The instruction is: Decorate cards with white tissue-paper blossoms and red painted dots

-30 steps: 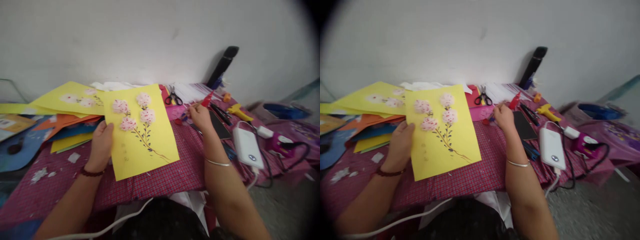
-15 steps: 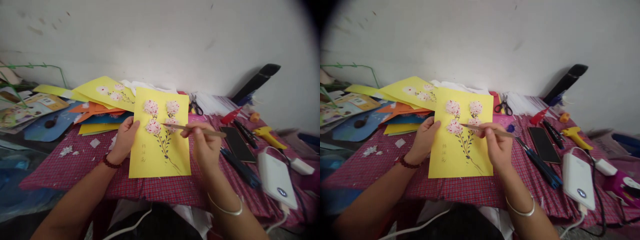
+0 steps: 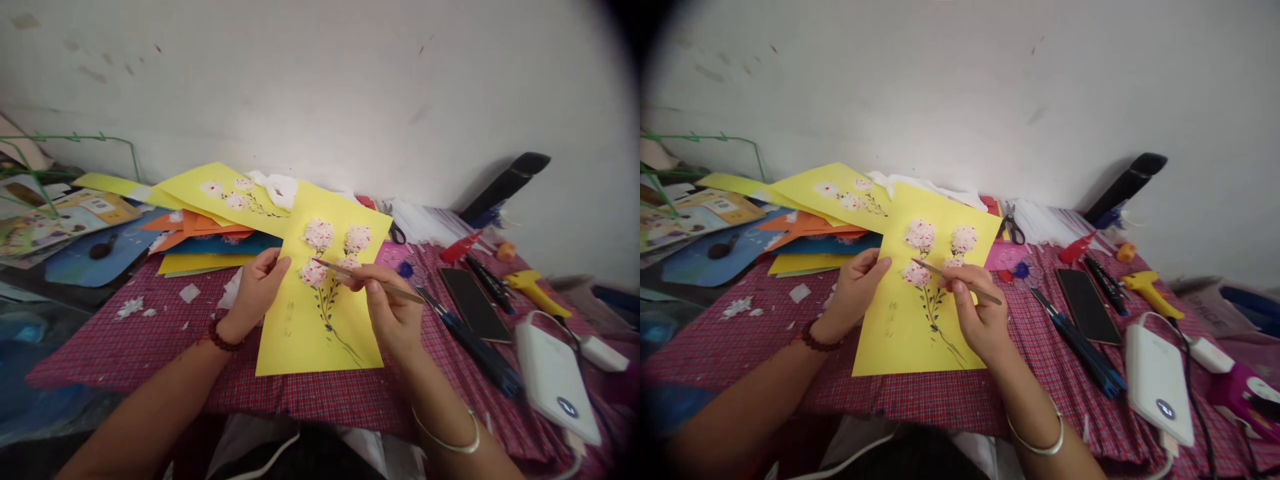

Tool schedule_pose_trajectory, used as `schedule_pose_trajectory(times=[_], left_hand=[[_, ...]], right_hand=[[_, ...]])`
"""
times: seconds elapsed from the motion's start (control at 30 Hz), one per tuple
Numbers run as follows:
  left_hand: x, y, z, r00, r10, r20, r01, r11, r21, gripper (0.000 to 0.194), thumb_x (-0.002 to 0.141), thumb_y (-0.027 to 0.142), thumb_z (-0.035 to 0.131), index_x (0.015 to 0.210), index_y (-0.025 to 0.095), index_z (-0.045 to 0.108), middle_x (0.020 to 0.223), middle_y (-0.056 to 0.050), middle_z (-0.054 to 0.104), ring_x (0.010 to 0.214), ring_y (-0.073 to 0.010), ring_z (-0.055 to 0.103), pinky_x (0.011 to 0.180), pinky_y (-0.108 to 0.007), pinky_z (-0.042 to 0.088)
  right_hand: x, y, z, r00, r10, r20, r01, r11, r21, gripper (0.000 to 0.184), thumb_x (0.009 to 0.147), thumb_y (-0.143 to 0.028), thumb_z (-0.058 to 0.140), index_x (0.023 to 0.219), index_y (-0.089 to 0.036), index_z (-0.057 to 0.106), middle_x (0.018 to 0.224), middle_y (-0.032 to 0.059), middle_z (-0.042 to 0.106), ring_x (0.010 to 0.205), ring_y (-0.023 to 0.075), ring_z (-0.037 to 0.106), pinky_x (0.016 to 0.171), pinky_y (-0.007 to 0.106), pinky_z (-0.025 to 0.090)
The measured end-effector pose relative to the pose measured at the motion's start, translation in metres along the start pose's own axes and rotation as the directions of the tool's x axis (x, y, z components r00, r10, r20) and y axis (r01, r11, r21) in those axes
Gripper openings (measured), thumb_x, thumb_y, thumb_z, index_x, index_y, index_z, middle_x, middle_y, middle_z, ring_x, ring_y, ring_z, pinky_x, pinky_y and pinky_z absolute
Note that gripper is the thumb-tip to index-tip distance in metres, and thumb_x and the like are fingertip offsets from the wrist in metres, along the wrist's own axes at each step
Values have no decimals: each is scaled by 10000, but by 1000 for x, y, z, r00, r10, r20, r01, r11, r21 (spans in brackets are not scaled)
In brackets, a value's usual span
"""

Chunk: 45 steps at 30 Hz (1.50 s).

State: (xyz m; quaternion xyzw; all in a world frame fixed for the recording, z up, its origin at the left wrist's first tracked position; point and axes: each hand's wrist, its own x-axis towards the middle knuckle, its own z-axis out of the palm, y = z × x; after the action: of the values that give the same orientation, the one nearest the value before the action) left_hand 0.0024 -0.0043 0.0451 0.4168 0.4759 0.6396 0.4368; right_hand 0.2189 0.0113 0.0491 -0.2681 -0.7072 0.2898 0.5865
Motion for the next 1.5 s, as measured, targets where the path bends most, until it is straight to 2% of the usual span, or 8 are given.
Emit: schedule_pose_trajectory(times=[0.43,0.6,0.8,0.97,1.17,1.27,1.37,1.5], left_hand=[[-2,0,0,997,73,11,-73,996,59,210,813,377,725,913,193,710,756,-24,723,586,-138,616,526,-238,506],[-3,2,1,997,83,-1,-82,993,80,182,820,361,715,900,197,718,724,-21,710,573,-143,608,509,-238,492],[-7,0,2,984,171,44,-176,965,196,159,844,337,687,892,191,728,760,-18,712,610,-134,594,535,-228,484],[-7,1,0,984,177,19,-176,953,245,179,859,338,679,929,182,731,798,-20,716,617,-127,589,531,-225,471],[2,0,-2,982,185,-27,-184,981,60,177,858,351,720,899,216,614,874,-6,728,737,-166,677,579,-253,541],[8,1,-4,982,181,-49,-180,983,25,147,876,336,712,946,247,618,987,24,749,900,-213,708,604,-281,578],[13,2,-10,987,152,-47,-149,988,46,131,884,311,706,995,275,646,1011,86,754,980,-242,714,589,-296,586],[17,3,-16,990,124,-73,-120,992,46,121,869,304,717,981,298,671,988,110,765,1000,-270,720,553,-318,590]], right_hand=[[0,1,0,999,15,29,-13,997,-82,190,977,-220,548,1074,-269,703,861,10,734,849,179,694,805,386,531],[0,-3,-1,1000,3,4,-3,999,-36,211,984,-216,532,1096,-286,698,851,4,732,872,182,696,860,408,520],[2,-7,1,996,8,89,3,992,-130,177,987,-258,526,1044,-263,694,835,8,734,835,180,703,833,408,532],[7,-11,-4,995,15,-101,-19,999,-34,174,984,-273,522,965,-243,692,763,-3,694,688,147,672,691,333,534],[31,10,-42,896,-2,-443,-8,1000,-19,168,953,-294,532,826,-237,626,639,-19,592,534,138,589,545,298,466],[39,36,-73,886,66,-460,-142,981,-131,168,943,-314,535,814,-232,604,615,-29,571,534,128,578,562,287,458],[39,62,-99,883,194,-428,-342,890,-301,198,928,-333,520,808,-205,611,605,-27,586,552,129,579,593,285,462],[37,82,-110,882,251,-398,-434,762,-481,206,899,-318,536,761,-192,625,599,8,612,606,173,601,633,315,467]])
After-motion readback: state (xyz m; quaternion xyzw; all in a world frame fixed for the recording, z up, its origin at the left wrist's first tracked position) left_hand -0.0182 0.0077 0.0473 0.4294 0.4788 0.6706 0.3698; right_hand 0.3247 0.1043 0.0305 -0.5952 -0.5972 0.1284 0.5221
